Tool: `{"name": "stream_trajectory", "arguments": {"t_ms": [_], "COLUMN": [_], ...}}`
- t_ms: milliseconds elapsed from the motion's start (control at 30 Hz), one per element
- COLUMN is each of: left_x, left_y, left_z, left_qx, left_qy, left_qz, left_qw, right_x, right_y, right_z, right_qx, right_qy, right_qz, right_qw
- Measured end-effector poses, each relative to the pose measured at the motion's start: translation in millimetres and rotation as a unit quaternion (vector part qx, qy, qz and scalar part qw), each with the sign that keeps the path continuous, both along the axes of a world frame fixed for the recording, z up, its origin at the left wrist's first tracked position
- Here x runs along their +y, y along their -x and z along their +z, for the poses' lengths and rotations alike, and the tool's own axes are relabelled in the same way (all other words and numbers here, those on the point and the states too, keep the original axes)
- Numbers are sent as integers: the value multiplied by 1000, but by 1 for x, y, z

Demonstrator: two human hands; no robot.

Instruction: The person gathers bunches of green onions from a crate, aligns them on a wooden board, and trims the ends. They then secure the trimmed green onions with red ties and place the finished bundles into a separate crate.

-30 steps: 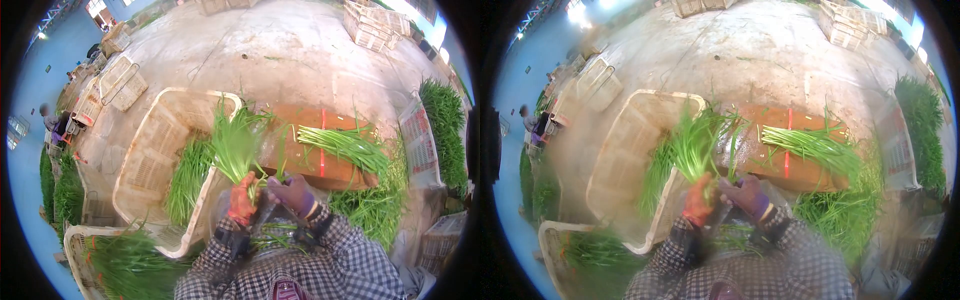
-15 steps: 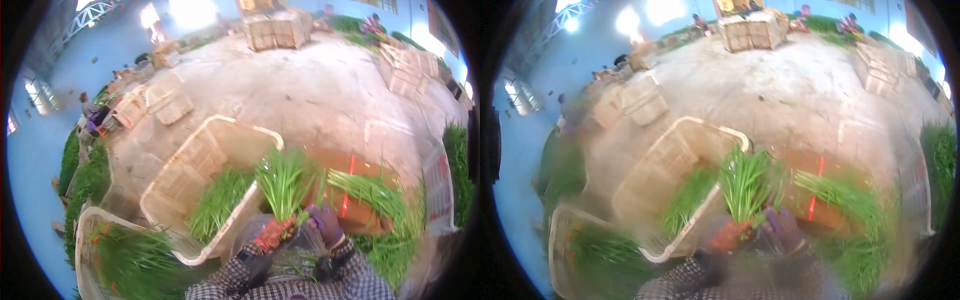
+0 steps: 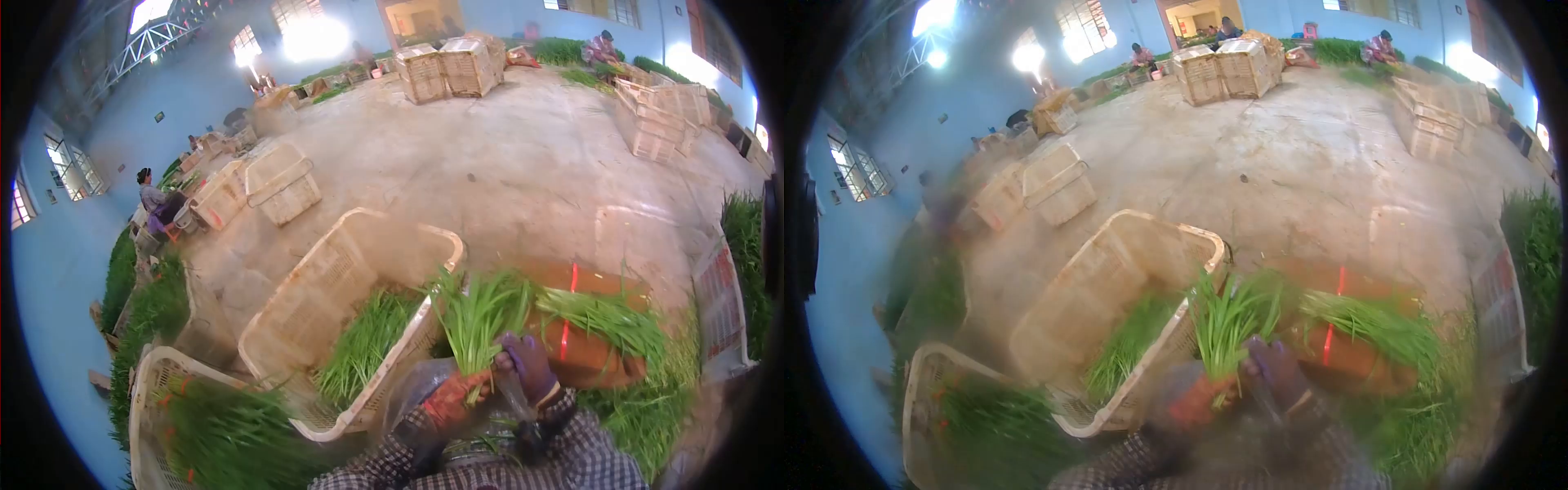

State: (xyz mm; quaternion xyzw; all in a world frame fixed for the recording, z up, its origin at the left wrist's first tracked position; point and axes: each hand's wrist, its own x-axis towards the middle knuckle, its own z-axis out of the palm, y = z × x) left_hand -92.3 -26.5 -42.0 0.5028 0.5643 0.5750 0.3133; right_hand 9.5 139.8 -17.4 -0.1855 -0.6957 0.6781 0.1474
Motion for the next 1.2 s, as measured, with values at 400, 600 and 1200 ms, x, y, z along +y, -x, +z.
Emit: {"name": "stream_trajectory", "arguments": {"t_ms": [400, 600, 1200], "left_x": [0, -18, 53], "left_y": [-12, -8, 51], "left_z": [31, 32, 26], "left_qx": [-140, -89, -487], "left_qy": [206, 171, 46], "left_qz": [-36, 48, 195], "left_qw": [968, 980, 850], "right_x": [7, 89, 105], "right_y": [-9, -91, -213], "right_z": [-4, -25, -53], "right_qx": [50, 348, -32], "right_qy": [279, 435, 113], "right_qz": [-157, -338, -410], "right_qw": [946, 759, 904]}}
